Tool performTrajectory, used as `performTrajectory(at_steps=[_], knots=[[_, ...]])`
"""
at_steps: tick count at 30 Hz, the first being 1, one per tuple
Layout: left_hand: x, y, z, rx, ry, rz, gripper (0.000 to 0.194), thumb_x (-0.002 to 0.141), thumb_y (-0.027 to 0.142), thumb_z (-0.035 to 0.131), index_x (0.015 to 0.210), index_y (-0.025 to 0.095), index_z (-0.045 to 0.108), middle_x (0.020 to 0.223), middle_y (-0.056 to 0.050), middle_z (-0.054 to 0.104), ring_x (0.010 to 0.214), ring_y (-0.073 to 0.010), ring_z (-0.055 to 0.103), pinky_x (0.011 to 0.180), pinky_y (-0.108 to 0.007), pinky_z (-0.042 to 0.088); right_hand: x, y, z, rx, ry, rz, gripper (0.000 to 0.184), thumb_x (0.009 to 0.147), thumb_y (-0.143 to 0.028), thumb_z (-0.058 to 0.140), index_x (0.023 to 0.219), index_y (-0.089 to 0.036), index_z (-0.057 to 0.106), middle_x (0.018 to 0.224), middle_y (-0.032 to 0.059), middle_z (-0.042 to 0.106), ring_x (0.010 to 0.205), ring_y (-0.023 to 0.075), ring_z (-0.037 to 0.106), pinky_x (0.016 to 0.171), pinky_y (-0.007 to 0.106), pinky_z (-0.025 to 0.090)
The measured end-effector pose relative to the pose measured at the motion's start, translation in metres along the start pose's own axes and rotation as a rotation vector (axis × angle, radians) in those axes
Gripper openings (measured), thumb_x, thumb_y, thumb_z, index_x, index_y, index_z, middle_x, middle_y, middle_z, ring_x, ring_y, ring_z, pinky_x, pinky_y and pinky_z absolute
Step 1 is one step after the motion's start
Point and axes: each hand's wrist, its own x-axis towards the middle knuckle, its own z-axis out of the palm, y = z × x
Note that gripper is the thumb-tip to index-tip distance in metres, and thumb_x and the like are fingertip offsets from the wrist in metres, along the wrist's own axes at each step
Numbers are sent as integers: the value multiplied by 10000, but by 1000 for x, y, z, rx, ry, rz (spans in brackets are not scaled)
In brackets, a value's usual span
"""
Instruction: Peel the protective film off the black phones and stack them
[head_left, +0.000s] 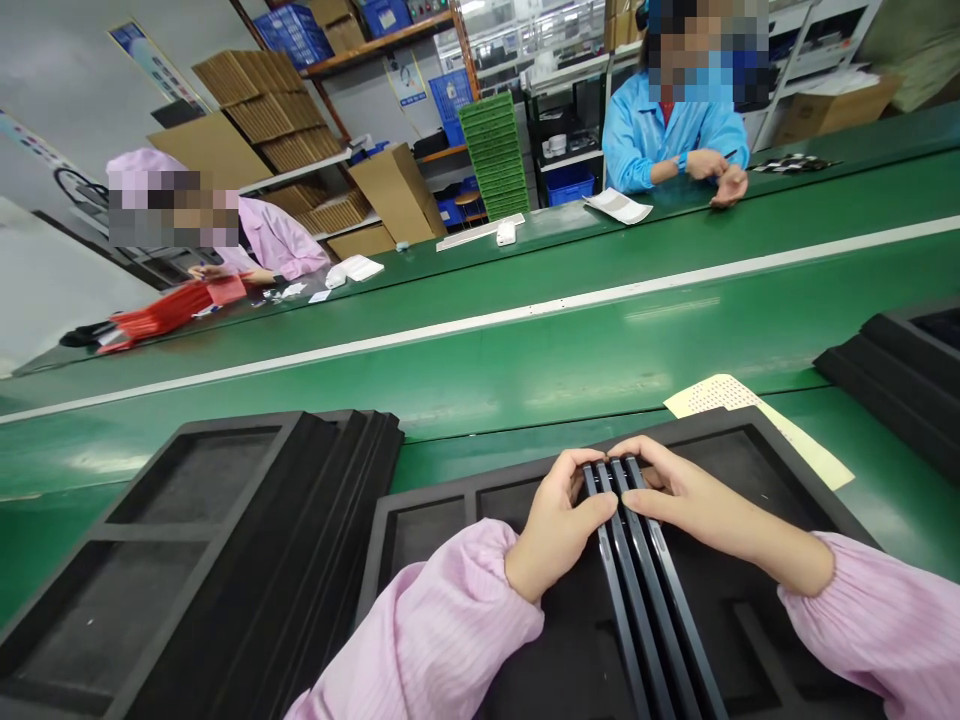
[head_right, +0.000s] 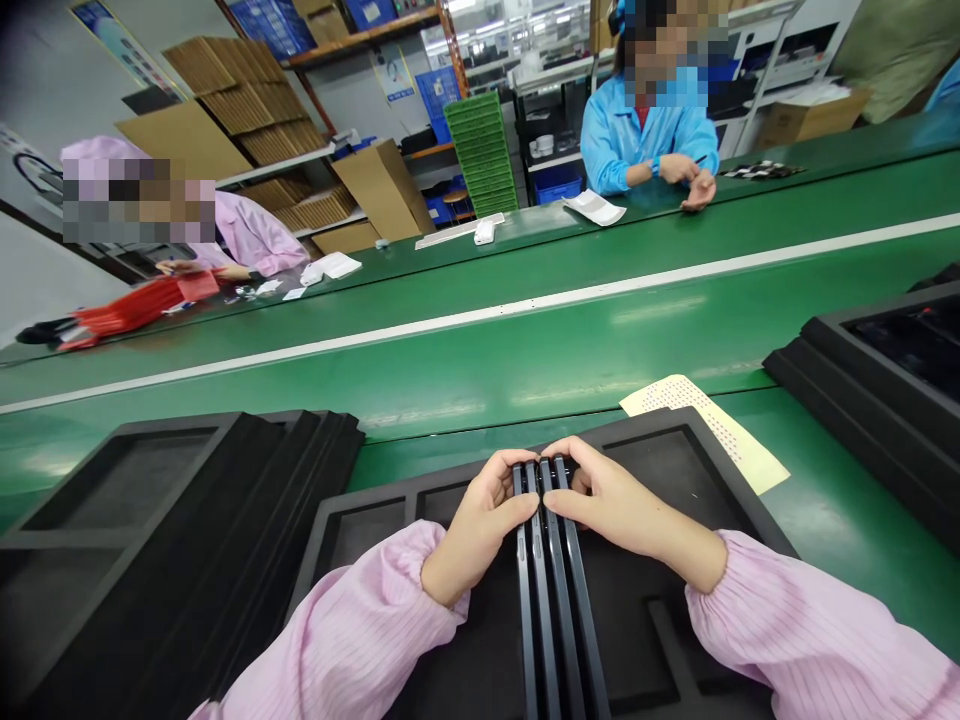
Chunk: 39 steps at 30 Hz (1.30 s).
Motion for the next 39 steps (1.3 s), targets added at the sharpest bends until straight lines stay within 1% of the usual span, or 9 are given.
performTrajectory(at_steps=[6,11,18,22,24,26,31,36,39], knots=[[0,0,1,44,12,-1,354,623,218,602,964,191,510,901,-23,553,889,-196,525,804,-311,422,0,0,0,0,-2,-11,400,701,-416,530,1027,-199,450,693,-22,465,630,150,440,577,286,362],[0,0,1,72,2,-8,357,632,207,596,977,196,503,929,-30,558,912,-204,530,827,-322,419,-1,1,0,-39,30,-3,356,711,-351,552,1025,-205,470,758,-7,511,646,150,471,578,286,379],[-2,-3,-3,118,-56,-6,452,590,189,592,1026,206,474,951,-32,543,924,-217,509,836,-344,407,-4,0,-4,-44,-44,23,502,725,-317,617,1180,-205,440,868,27,551,796,192,549,670,315,460],[0,-7,-16,92,-238,55,628,626,272,681,1181,188,399,1158,-90,503,1108,-264,465,970,-390,354,-7,1,-10,31,-166,6,660,702,-380,629,1276,-195,360,983,69,531,895,216,545,728,340,476],[1,-10,-23,109,-348,85,787,633,311,727,1291,184,314,1321,-122,402,1235,-284,377,1049,-410,284,-9,2,-14,43,-224,-13,749,686,-371,623,1331,-192,288,1101,96,491,967,226,525,785,360,474],[1,-12,-28,142,-392,90,869,668,360,730,1363,186,239,1415,-134,302,1302,-287,303,1087,-419,234,-10,3,-17,35,-244,-27,767,697,-357,604,1359,-201,250,1208,108,433,1023,227,507,848,377,458],[-1,-14,-28,147,-387,96,939,707,518,687,1415,173,176,1443,-141,272,1333,-300,259,1105,-414,210,-11,6,-21,22,-267,-55,776,741,-391,603,1389,-224,211,1323,109,353,1086,238,491,895,380,439],[-3,-11,-18,214,-304,71,916,716,405,677,1411,147,139,1421,-149,288,1325,-293,269,1106,-419,196,-10,6,-17,-51,-207,-61,832,740,-436,600,1409,-204,163,1350,135,329,1037,249,516,823,379,467],[-3,-9,-13,251,-262,65,880,690,342,650,1389,130,159,1379,-151,329,1299,-299,303,1091,-426,226,-11,3,-12,-97,-148,-44,808,711,-365,587,1391,-187,187,1278,137,388,939,223,536,753,369,476]])
